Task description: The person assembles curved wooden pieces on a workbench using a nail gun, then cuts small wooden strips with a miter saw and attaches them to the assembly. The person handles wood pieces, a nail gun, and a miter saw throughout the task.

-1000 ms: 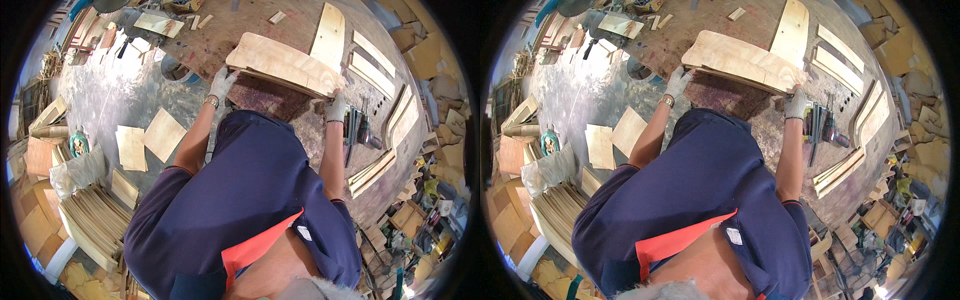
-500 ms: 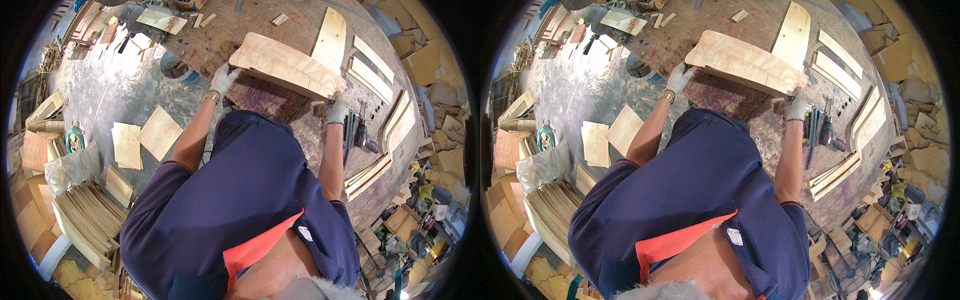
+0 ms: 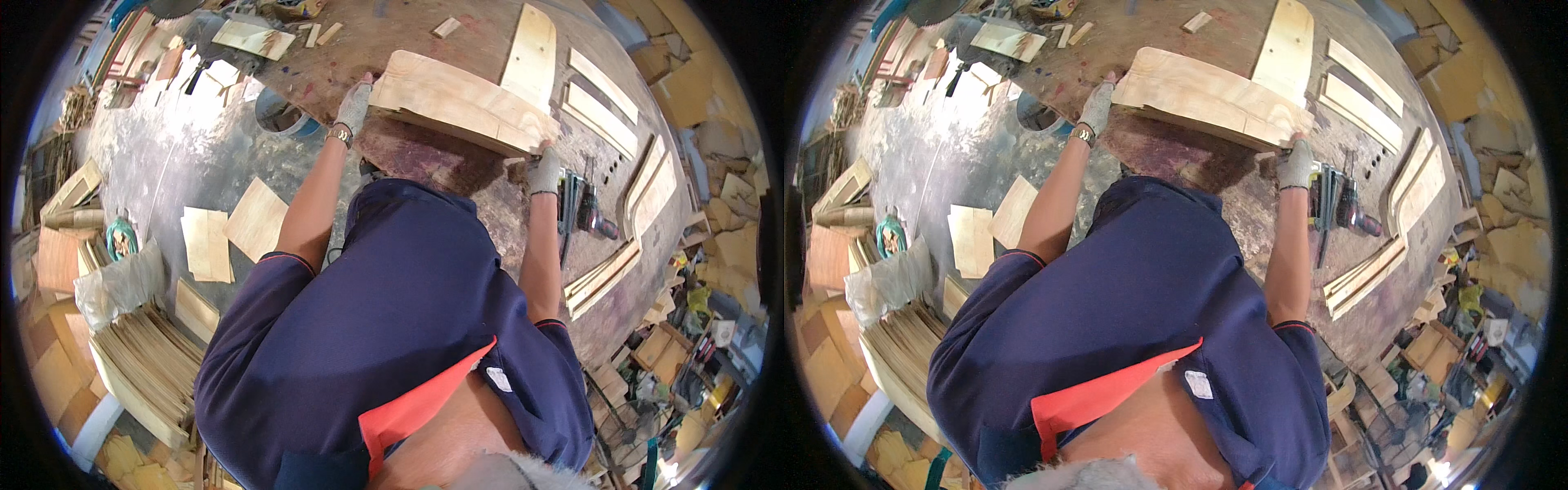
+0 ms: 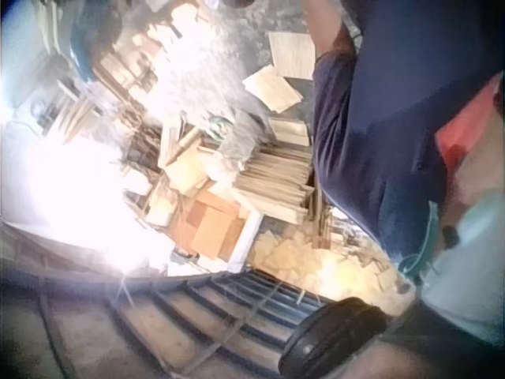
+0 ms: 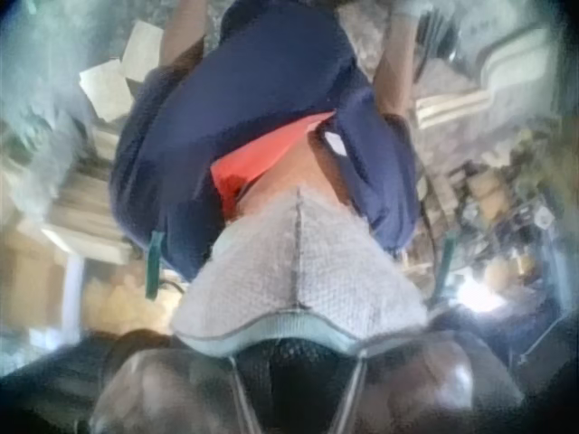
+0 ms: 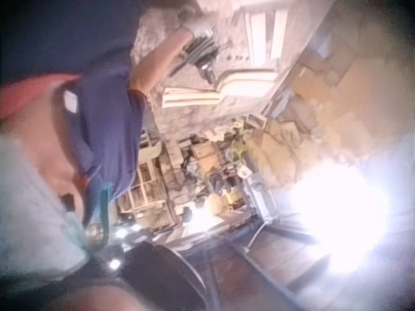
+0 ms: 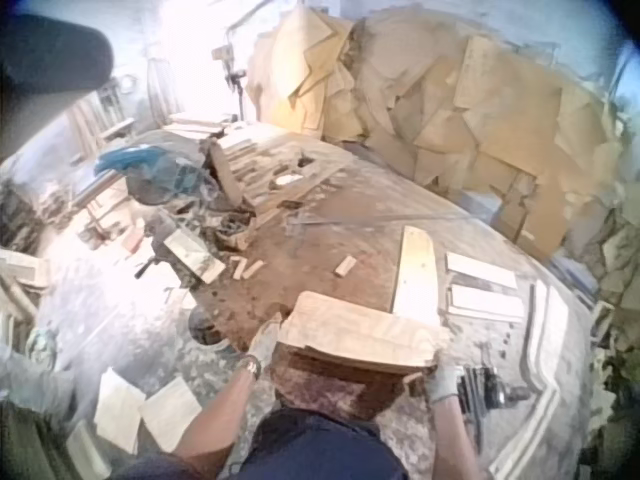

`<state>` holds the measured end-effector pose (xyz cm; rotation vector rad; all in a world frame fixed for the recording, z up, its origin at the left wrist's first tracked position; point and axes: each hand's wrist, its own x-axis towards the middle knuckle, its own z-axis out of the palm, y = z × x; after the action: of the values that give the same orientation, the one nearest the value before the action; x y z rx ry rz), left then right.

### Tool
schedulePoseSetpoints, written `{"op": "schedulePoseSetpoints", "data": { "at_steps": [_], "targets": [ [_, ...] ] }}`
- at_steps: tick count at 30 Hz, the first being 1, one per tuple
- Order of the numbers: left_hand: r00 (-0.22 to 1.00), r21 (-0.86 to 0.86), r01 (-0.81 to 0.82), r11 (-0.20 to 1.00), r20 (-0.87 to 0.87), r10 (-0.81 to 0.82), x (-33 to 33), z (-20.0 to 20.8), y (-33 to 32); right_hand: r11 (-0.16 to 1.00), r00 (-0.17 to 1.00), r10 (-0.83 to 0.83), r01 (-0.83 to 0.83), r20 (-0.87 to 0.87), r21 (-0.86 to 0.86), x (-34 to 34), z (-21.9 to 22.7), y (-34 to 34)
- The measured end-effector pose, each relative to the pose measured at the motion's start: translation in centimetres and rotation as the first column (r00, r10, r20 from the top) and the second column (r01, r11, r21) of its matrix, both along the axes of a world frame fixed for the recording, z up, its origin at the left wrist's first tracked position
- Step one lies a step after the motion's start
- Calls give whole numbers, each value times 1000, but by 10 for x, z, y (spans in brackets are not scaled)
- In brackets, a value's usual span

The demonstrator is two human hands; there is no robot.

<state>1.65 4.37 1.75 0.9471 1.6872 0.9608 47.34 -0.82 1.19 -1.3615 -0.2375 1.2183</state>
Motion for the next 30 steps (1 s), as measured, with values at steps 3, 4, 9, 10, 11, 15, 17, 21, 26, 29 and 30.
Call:
{"op": "schedulePoseSetpoints", "data": {
  "at_steps": [3,4,9,10,11,15,17,21,26,29,30],
  "targets": [
    [976,166,124,978,-200,-90,16,-4,6,999,1000,-9,10,14,-36,-2,11,0],
    [977,238,135,962,-195,-89,16,-6,4,997,997,76,-76,28,28,0,15,-3],
    [995,279,74,958,48,-91,17,-13,5,983,971,185,-180,151,-46,13,23,-12],
    [996,201,39,979,-84,-23,17,-14,9,972,964,232,-224,129,-68,18,23,-11],
    [994,231,79,970,-86,-61,16,-15,10,956,953,278,-262,121,-132,22,24,-11],
    [994,232,84,969,-81,-67,13,-18,16,938,939,341,-337,40,-82,25,25,-17],
    [997,213,73,974,-43,-66,13,-20,16,949,949,313,-314,-25,-22,17,25,-21],
    [997,213,49,976,46,-60,12,-24,17,964,965,264,-264,-2,45,1,26,-28],
    [994,171,17,985,107,-36,13,-25,16,962,964,261,-264,50,68,-4,26,-31],
    [989,214,14,977,143,-45,15,-23,15,961,964,260,-265,62,82,-5,24,-31],
    [986,230,18,973,155,-55,15,-22,15,960,964,260,-264,62,89,-5,24,-31]
  ]
}}
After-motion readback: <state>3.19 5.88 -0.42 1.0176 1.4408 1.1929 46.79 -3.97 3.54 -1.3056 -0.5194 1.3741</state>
